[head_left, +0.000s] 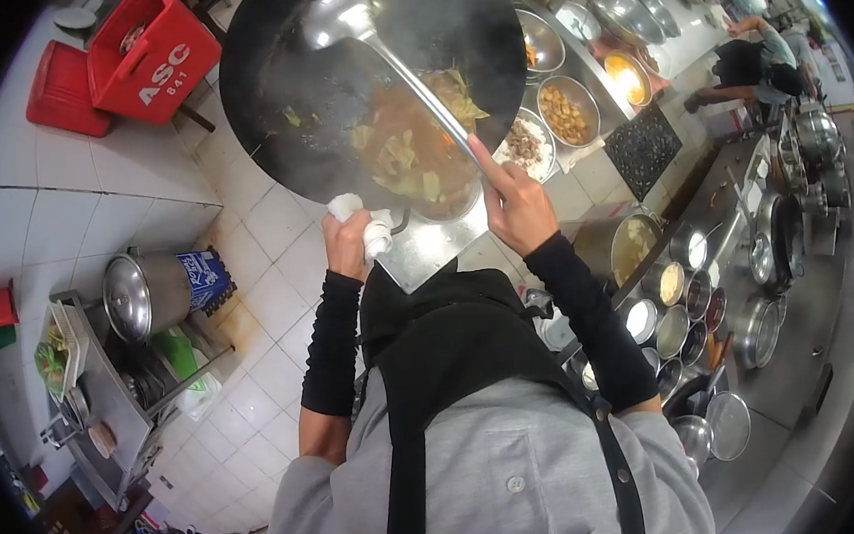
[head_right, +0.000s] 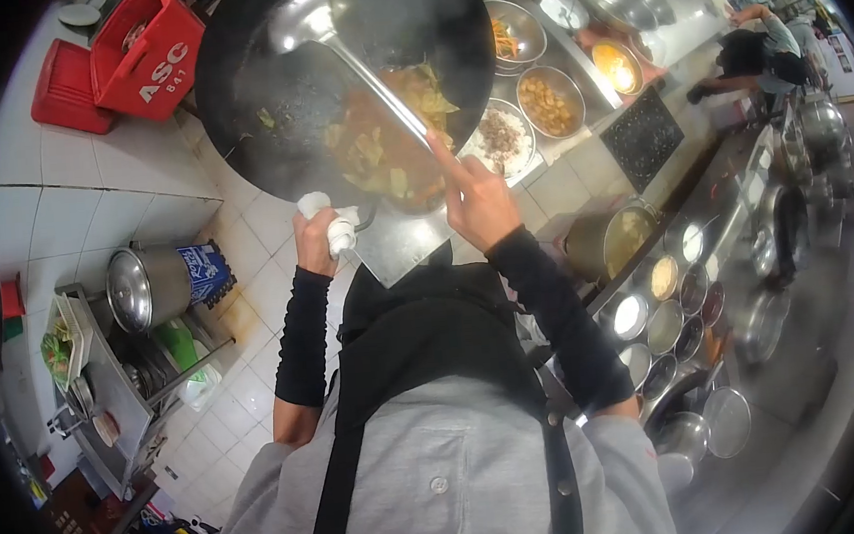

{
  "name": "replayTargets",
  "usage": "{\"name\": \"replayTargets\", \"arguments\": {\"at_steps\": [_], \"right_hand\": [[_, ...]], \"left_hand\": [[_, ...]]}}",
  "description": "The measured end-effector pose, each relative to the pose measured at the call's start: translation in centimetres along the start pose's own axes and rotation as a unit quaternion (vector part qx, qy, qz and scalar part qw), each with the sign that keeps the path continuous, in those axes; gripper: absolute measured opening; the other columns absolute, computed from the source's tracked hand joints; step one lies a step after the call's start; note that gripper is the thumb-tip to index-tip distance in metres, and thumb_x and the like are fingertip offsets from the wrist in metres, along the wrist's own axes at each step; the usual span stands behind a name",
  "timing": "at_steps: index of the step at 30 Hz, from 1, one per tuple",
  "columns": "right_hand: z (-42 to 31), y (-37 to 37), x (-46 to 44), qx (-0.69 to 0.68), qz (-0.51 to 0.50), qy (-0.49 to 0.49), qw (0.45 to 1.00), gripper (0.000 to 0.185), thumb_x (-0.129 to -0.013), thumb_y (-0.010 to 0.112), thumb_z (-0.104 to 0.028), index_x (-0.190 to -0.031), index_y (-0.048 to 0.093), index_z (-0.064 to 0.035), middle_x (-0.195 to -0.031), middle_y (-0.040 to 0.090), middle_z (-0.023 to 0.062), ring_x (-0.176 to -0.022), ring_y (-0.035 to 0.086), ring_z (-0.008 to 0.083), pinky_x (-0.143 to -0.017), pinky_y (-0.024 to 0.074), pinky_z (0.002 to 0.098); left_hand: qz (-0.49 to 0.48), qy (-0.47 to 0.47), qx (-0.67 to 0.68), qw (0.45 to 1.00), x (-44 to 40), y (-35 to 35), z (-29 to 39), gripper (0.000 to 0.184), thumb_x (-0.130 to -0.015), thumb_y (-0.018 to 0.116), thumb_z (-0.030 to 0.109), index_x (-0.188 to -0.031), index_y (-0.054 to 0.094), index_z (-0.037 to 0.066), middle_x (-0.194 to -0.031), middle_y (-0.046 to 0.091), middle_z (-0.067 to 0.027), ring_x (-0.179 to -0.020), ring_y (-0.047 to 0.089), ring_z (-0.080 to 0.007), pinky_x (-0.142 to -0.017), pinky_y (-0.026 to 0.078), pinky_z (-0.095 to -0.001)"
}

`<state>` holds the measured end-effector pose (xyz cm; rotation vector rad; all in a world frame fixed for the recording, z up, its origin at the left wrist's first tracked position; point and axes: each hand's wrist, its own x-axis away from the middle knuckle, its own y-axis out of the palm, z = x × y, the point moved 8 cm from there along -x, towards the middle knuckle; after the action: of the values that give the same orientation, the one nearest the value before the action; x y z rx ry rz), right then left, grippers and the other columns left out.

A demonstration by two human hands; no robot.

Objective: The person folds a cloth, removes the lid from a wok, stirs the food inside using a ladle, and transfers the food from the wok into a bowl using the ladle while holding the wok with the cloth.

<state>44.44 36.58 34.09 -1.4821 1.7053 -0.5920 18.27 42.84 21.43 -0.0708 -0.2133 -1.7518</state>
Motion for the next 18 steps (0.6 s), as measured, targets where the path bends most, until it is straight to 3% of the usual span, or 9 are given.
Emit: {"name": "replayTargets", "arguments": {"at_steps": [2, 5, 8, 12, 14, 18], "right_hand": [[2.3, 0.8, 3.5, -0.008, -0.034, 0.018, 0.999, 0.074, -0.089, 0.059, 0.004, -0.158, 0.047, -0.0206, -0.08, 0.057, 0.0206, -0.066, 0.058, 0.0399, -0.065, 0.0489, 0.0496], [2.7, -2.9, 10.0, 0.041, -0.085, 0.037, 0.995, 0.073, -0.088, 0.059, 0.009, -0.155, 0.052, -0.0173, -0.08, 0.061, 0.019, -0.069, 0.063, 0.0364, -0.067, 0.0524, 0.0436], [0.8, -4.9, 6.7, 0.019, -0.07, 0.025, 0.997, 0.072, -0.085, 0.062, 0.01, -0.152, 0.056, -0.0176, -0.078, 0.06, 0.0177, -0.067, 0.062, 0.0355, -0.066, 0.0519, 0.0415], [-1.8, -1.7, -2.5, 0.021, 0.023, -0.026, 0.999, 0.076, -0.086, 0.063, 0.003, -0.157, 0.048, -0.021, -0.081, 0.059, 0.0178, -0.067, 0.059, 0.037, -0.064, 0.0489, 0.0479], [-0.2, -0.4, -0.8, 0.031, 0.005, -0.02, 0.999, 0.077, -0.087, 0.062, 0.002, -0.159, 0.045, -0.0221, -0.082, 0.059, 0.0184, -0.069, 0.06, 0.0381, -0.065, 0.0492, 0.0493], [3.4, -2.1, 7.5, 0.067, -0.08, 0.009, 0.995, 0.07, -0.09, 0.062, 0.002, -0.155, 0.052, -0.0206, -0.082, 0.06, 0.0172, -0.069, 0.063, 0.0384, -0.065, 0.0518, 0.047]], "left_hand": [[-0.008, 0.035, -0.032, 0.999, -0.1, 0.1, 1.2, 0.028, -0.092, 0.051, 0.005, -0.066, 0.061, 0.0, -0.077, 0.06, -0.0093, -0.069, 0.062, -0.018, -0.06, 0.049, -0.0328], [0.012, -0.001, -0.011, 1.0, 0.2, 0.5, 1.6, 0.024, -0.09, 0.053, 0.004, -0.068, 0.059, 0.0, -0.078, 0.059, -0.0086, -0.065, 0.06, -0.0174, -0.057, 0.048, -0.0326], [0.069, -0.05, 0.105, 0.991, 0.3, 0.4, 0.2, 0.017, -0.089, 0.055, 0.003, -0.072, 0.059, 0.0, -0.078, 0.059, -0.0075, -0.064, 0.06, -0.0172, -0.057, 0.048, -0.0323], [0.078, -0.033, 0.109, 0.99, 0.6, 0.8, 1.3, 0.013, -0.083, 0.055, 0.0, -0.07, 0.055, 0.003, -0.067, 0.055, -0.003, -0.055, 0.054, -0.0143, -0.05, 0.042, -0.0325], [0.071, -0.036, 0.117, 0.99, 0.4, 0.3, 1.3, 0.015, -0.083, 0.055, 0.0, -0.069, 0.055, 0.003, -0.068, 0.055, -0.0024, -0.055, 0.054, -0.0142, -0.051, 0.041, -0.0331], [-0.008, 0.142, -0.166, 0.976, -0.4, 0.2, 1.4, 0.021, -0.088, 0.056, 0.001, -0.067, 0.059, 0.0, -0.074, 0.059, -0.0079, -0.063, 0.059, -0.0156, -0.057, 0.049, -0.0312]]}}
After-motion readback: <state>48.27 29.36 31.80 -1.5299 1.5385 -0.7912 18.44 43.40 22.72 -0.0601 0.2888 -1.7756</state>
